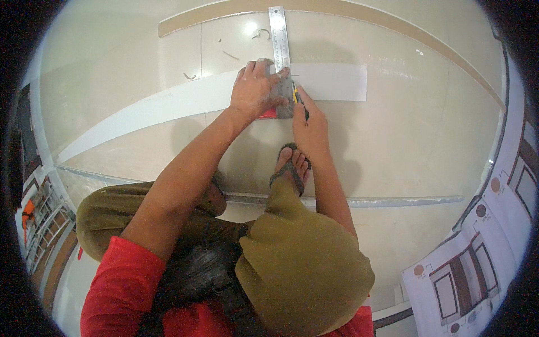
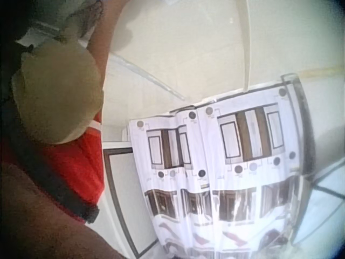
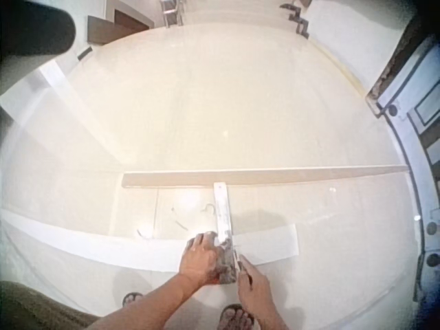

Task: The person cuts a strip of drywall using a utility knife, then measures and marks another piece of material with a measuring tape and pencil before using a square and utility knife to cut it.

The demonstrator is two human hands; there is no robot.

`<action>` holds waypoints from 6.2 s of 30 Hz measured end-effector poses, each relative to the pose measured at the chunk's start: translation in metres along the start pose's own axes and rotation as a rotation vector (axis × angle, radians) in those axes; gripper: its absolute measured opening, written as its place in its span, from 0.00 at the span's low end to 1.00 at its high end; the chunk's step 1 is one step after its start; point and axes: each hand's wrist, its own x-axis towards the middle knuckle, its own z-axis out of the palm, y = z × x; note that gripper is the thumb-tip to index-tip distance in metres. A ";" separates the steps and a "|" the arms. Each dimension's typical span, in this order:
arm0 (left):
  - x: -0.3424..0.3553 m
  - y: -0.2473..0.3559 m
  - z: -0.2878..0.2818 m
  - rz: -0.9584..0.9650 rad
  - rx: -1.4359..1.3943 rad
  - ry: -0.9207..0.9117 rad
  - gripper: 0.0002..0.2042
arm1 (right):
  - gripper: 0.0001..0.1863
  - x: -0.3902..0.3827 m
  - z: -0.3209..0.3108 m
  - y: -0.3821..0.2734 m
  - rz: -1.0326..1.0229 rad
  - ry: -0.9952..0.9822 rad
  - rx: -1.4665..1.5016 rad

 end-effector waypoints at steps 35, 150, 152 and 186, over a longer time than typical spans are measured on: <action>-0.002 -0.002 0.001 -0.015 -0.046 0.024 0.36 | 0.24 0.038 0.010 -0.004 -0.016 0.023 0.166; -0.032 -0.063 -0.050 0.230 0.218 0.007 0.45 | 0.44 0.033 -0.103 0.028 -0.767 0.309 -1.127; -0.032 -0.064 -0.061 0.263 0.212 0.028 0.45 | 0.44 0.041 -0.114 0.017 -0.772 0.296 -1.172; -0.007 -0.021 -0.011 -0.129 -0.176 -0.385 0.33 | 0.42 0.067 -0.053 -0.021 -0.095 -0.402 -0.926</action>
